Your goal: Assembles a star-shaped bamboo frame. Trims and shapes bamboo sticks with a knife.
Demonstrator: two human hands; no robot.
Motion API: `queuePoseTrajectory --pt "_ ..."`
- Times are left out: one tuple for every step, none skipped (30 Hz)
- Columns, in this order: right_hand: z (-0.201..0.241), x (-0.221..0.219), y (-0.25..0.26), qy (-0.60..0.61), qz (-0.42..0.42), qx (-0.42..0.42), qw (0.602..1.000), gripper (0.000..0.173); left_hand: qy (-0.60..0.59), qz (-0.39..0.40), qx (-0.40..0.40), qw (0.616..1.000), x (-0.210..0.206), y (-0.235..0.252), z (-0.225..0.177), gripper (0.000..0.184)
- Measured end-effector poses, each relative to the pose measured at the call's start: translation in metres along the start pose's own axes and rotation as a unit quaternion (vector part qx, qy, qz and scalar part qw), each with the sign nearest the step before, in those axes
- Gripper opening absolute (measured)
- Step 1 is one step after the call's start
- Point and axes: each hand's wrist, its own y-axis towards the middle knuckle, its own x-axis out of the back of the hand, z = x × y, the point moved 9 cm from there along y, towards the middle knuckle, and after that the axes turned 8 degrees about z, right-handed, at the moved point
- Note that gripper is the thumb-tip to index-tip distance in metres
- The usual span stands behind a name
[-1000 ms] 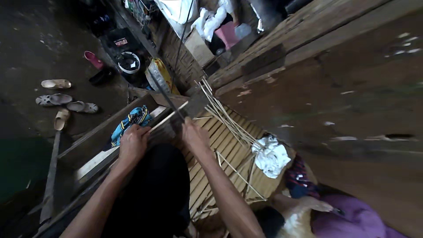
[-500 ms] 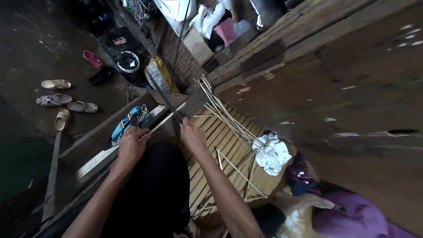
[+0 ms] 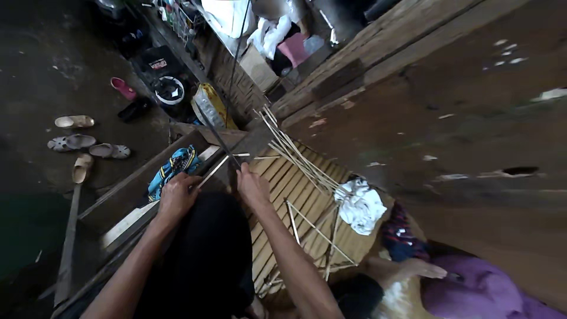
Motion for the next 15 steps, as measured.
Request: queuePoseTrajectory --pt "-0.001 -0.003 -0.002 0.008 0.002 -0.001 1.000 0.041 0.005 -0.002 -0.020 1.000 0.000 0.000 -0.001 0.023" --pt "-0.003 -0.005 -0.004 0.015 0.002 -0.003 1.000 0.041 0.008 -0.003 -0.038 0.999 0.001 0.000 -0.003 0.021" --pt "-0.005 -0.008 -0.005 0.024 -0.002 -0.004 1.000 0.041 0.009 -0.003 -0.053 0.999 0.001 0.000 -0.006 0.019" --pt "-0.006 -0.009 -0.006 0.033 -0.007 -0.007 0.999 0.040 0.008 -0.004 -0.060 0.998 0.001 -0.001 -0.008 0.018" --pt "-0.007 -0.009 -0.007 0.040 -0.012 -0.010 0.999 0.040 0.005 -0.013 -0.065 0.998 0.003 -0.001 -0.011 0.017" --pt "-0.008 -0.009 -0.006 0.046 -0.017 -0.011 0.999 0.040 0.001 -0.028 -0.067 0.997 0.005 -0.001 -0.013 0.017" --pt "-0.009 -0.009 -0.005 0.052 -0.019 -0.010 0.998 0.039 -0.002 -0.034 -0.062 0.998 0.005 0.000 -0.014 0.022" --pt "-0.010 -0.009 -0.003 0.057 -0.022 -0.009 0.998 0.040 -0.001 -0.035 -0.057 0.998 0.005 0.002 -0.014 0.028" --pt "-0.010 -0.010 -0.001 0.062 -0.018 -0.010 0.998 0.040 0.001 -0.034 -0.050 0.998 0.004 0.005 -0.012 0.032" --pt "-0.010 -0.011 0.001 0.066 -0.010 -0.013 0.998 0.041 0.004 -0.030 -0.041 0.999 0.003 0.007 -0.010 0.033" --pt "-0.009 -0.011 0.002 0.069 -0.007 -0.014 0.998 0.041 0.007 -0.026 -0.033 0.999 0.001 0.010 -0.007 0.032" --pt "-0.008 -0.012 0.003 0.073 -0.009 -0.013 0.997 0.041 0.009 -0.024 -0.025 0.999 -0.001 0.011 -0.004 0.029" --pt "-0.007 -0.012 0.004 0.077 -0.012 -0.011 0.997 0.040 0.009 -0.027 -0.021 0.999 -0.002 0.013 -0.002 0.026" --pt "-0.007 -0.012 0.005 0.080 -0.019 -0.009 0.997 0.040 0.007 -0.039 -0.026 0.999 -0.002 0.013 -0.002 0.023" --pt "-0.006 -0.012 0.006 0.080 -0.023 -0.008 0.996 0.040 0.005 -0.055 -0.037 0.998 -0.002 0.012 -0.003 0.020"
